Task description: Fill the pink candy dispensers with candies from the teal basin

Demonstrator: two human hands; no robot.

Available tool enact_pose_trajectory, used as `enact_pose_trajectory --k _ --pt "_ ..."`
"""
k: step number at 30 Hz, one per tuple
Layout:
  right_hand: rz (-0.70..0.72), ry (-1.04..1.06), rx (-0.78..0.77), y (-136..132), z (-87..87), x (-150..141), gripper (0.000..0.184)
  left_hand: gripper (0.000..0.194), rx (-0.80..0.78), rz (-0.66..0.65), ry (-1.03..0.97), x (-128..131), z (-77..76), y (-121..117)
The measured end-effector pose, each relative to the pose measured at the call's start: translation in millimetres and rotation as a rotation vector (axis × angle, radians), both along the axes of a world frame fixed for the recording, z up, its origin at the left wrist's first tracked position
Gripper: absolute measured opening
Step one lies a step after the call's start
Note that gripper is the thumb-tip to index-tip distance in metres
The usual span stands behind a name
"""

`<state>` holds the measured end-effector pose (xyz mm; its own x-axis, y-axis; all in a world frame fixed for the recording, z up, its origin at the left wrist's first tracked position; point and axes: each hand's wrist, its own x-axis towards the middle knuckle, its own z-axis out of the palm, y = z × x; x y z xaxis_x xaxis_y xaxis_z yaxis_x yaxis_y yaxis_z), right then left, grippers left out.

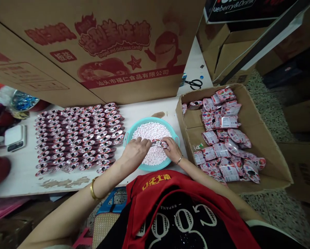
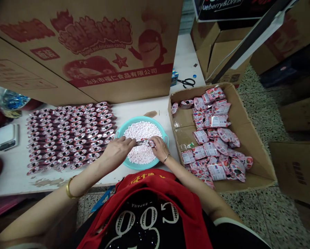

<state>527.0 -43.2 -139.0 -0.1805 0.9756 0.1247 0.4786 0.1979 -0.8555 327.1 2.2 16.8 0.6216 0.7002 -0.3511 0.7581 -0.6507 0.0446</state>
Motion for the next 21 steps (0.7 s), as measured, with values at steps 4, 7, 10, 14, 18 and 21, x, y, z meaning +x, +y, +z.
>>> enact_pose_trajectory --k 4,7,10,14,18,21 --pt "-0.019 0.095 -0.020 -1.0 5.7 -1.6 0.039 0.017 -0.004 0.081 -0.109 -16.5 4.6 6.7" --pt "-0.014 0.093 -0.067 -5.4 16.4 -10.1 0.032 0.036 -0.061 0.091 -0.334 -23.5 -15.8 10.4" --pt "0.014 0.030 -0.107 -6.8 26.1 -16.6 0.020 0.039 -0.160 0.053 -0.506 -15.8 -46.6 9.8" --pt "-0.045 0.008 -0.059 4.1 37.2 19.4 0.036 0.025 -0.237 0.078 -0.596 -14.5 -65.2 6.8" --pt "-0.550 -0.266 -0.099 19.4 40.3 117.7 0.037 0.031 -0.103 0.293 -0.590 -59.8 -60.4 2.2" --pt "-0.640 -0.682 -0.458 28.6 17.1 182.7 0.059 0.034 0.008 0.493 -0.516 -112.3 -64.3 -5.5"
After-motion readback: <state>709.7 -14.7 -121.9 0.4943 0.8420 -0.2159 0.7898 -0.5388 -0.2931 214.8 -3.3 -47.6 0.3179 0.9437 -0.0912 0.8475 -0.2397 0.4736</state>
